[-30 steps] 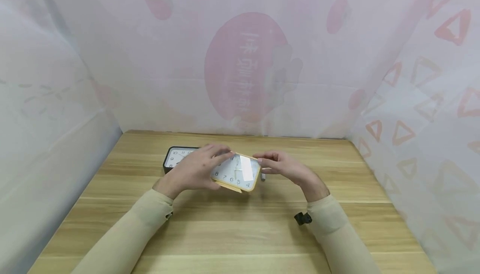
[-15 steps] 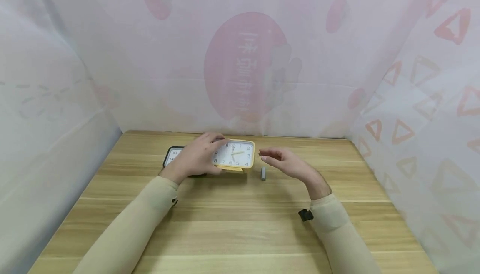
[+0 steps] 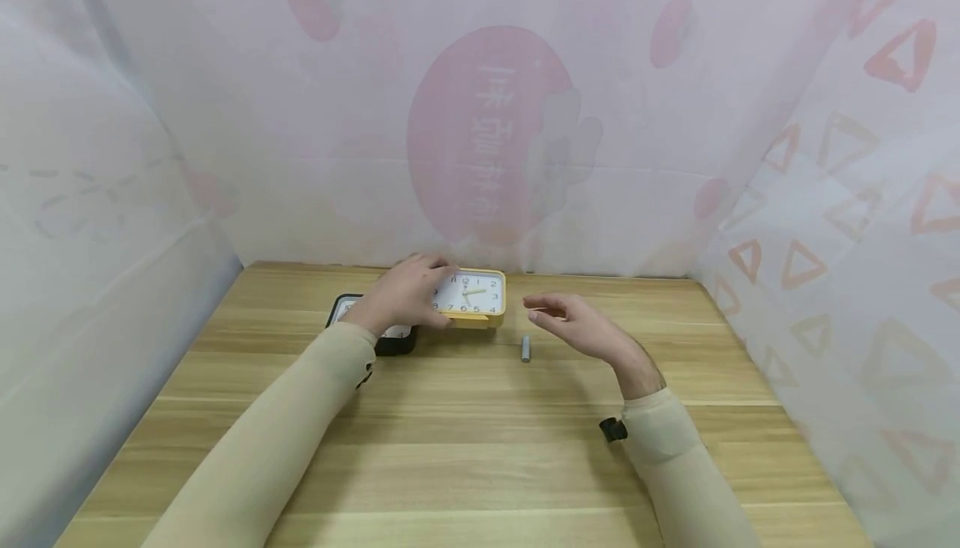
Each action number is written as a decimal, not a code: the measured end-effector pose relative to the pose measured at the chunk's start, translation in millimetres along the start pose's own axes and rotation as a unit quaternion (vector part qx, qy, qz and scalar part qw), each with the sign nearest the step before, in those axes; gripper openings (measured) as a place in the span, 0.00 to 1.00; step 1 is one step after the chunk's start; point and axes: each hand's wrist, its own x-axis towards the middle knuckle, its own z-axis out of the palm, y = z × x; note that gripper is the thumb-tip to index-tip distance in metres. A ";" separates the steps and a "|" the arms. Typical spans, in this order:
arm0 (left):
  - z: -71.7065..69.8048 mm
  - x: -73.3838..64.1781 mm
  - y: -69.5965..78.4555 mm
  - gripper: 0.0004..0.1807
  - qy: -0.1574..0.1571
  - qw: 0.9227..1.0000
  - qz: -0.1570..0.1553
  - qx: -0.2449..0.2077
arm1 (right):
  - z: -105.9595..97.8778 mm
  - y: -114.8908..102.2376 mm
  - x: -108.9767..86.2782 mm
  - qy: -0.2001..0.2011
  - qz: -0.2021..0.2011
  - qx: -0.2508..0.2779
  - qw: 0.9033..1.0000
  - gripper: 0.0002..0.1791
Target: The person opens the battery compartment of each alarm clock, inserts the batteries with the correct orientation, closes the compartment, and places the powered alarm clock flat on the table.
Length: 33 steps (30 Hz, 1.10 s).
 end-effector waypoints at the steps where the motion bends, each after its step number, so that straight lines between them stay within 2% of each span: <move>1: 1.0 2.1 -0.6 0.57 -0.006 1.000 -0.004 0.001 | 0.0 0.0 0.0 0.000 0.001 -0.001 1.000 0.29; 8: 6.6 16.7 -4.1 0.56 -0.040 0.999 -0.011 0.007 | 0.4 0.2 0.9 0.004 0.004 -0.013 1.000 0.28; 14: 10.5 23.4 -7.5 0.56 -0.071 0.997 -0.007 0.006 | -0.3 -0.8 -0.8 0.008 0.007 -0.014 1.000 0.28; 27: 9.1 24.7 -1.6 0.56 -0.113 0.993 -0.032 0.010 | 0.7 -0.1 2.3 0.010 -0.004 -0.023 1.000 0.28; 33: 4.3 21.9 0.9 0.63 -0.127 0.992 -0.017 -0.008 | 4.8 1.8 4.9 0.005 -0.016 -0.027 0.999 0.28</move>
